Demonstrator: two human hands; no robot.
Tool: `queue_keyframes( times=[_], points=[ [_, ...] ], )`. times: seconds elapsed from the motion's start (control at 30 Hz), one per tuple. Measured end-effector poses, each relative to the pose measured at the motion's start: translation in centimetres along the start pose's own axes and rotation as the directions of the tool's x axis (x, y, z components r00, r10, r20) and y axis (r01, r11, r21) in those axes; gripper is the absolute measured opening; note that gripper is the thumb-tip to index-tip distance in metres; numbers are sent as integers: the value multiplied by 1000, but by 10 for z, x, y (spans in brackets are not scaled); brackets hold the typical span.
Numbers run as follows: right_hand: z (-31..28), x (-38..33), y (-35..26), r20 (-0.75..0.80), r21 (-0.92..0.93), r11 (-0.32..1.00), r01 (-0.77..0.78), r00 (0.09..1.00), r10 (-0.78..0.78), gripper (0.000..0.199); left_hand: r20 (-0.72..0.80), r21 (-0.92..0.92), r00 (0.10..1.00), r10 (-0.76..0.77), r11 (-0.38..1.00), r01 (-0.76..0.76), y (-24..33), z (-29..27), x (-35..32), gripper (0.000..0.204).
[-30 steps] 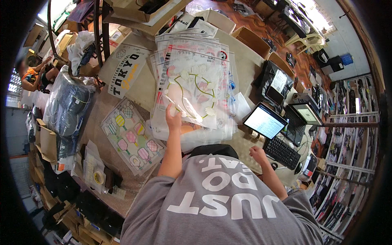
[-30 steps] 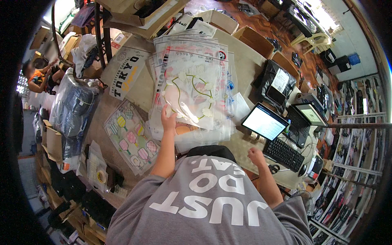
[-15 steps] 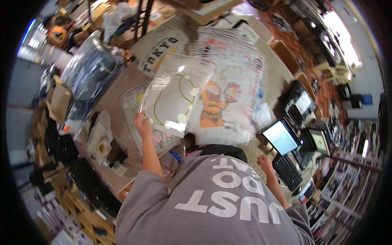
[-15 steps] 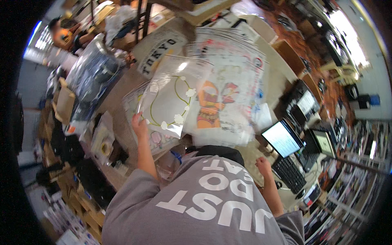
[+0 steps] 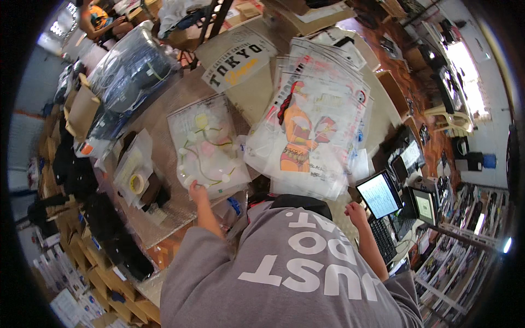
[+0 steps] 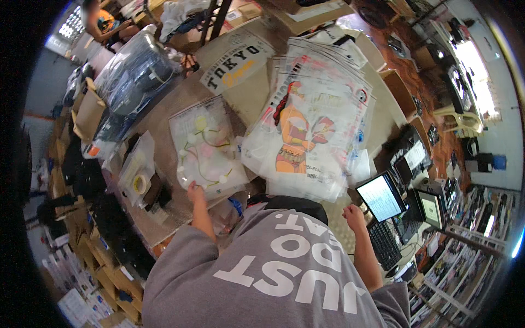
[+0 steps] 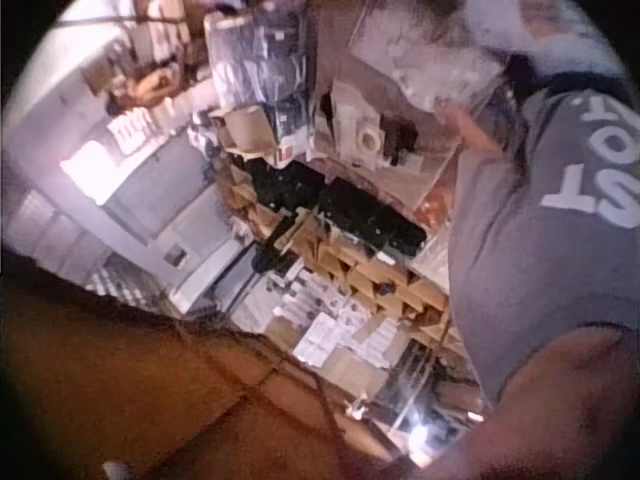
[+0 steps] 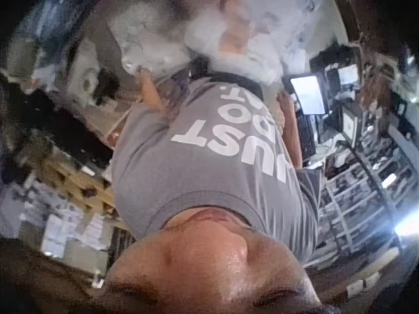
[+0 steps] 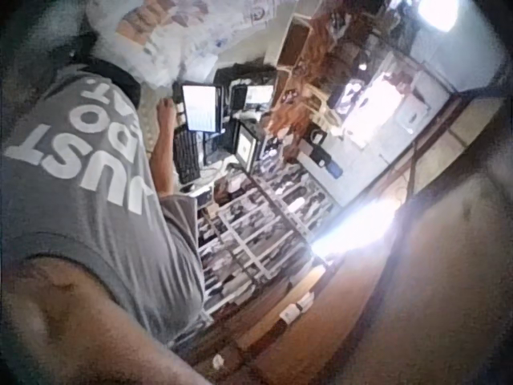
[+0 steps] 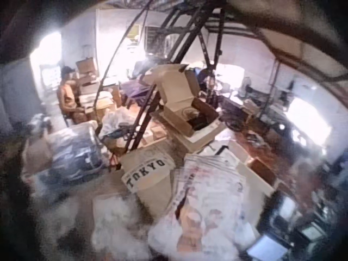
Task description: The person uses a stylus on a tablet, then picks up and sorts through a stack of printed plastic bags with various designs. They handle the bags one by one, flipping through them and placing them into piles on the table.
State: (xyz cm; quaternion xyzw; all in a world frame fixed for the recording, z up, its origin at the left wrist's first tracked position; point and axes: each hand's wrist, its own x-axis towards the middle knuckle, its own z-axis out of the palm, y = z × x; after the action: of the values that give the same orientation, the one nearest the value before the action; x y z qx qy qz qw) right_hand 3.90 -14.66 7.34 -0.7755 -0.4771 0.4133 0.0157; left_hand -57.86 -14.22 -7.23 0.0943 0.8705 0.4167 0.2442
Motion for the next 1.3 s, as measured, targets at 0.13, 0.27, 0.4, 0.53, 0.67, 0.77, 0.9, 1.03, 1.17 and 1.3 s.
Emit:
queue_keyframes(
  times=[0.13, 0.27, 0.4, 0.53, 0.67, 0.77, 0.9, 1.03, 1.17, 1.3],
  points=[
    [0, -10, -19, -29, 18, 1000, 10, 1000, -10, 21, 97, 182, 989, -108, 979, 89, -26, 1, 19, 48],
    [6, -21, -13, -27, 61, 994, -87, 996, 88, 23, -28, 633, 1000, -13, 774, 28, 50, 12, -29, 50],
    [15, -28, 18, -33, 36, 996, -76, 996, 77, 25, 264, 498, 761, 593, 592, -634, 63, 57, -39, 44],
    [13, -45, 22, -32, 77, 988, -131, 990, 134, 28, 642, -61, 552, 532, 753, -655, 129, 150, -116, 47],
    [9, -61, 24, -71, 93, 985, -145, 986, 152, 32, 612, 105, 409, 677, 442, -891, 153, 197, -171, 55],
    [15, -72, 37, -67, 158, 968, -197, 976, 209, 33, 629, 134, 515, 583, 570, -810, 153, 208, -175, 54],
    [18, -86, 47, -63, 156, 949, -273, 956, 286, 34, 695, 56, 499, 517, 653, -755, 149, 208, -161, 49],
    [25, -93, 68, -19, 213, 929, -304, 949, 315, 35, 790, -92, 478, 384, 845, -528, 144, 204, -154, 38],
    [22, -85, 78, -6, 198, 932, -305, 950, 312, 36, 834, -205, 473, 284, 955, -213, 152, 197, -160, 31],
    [15, -66, 72, -44, 127, 961, -245, 967, 252, 34, 858, -245, 452, 244, 968, -57, 162, 187, -160, 30]
  ],
)
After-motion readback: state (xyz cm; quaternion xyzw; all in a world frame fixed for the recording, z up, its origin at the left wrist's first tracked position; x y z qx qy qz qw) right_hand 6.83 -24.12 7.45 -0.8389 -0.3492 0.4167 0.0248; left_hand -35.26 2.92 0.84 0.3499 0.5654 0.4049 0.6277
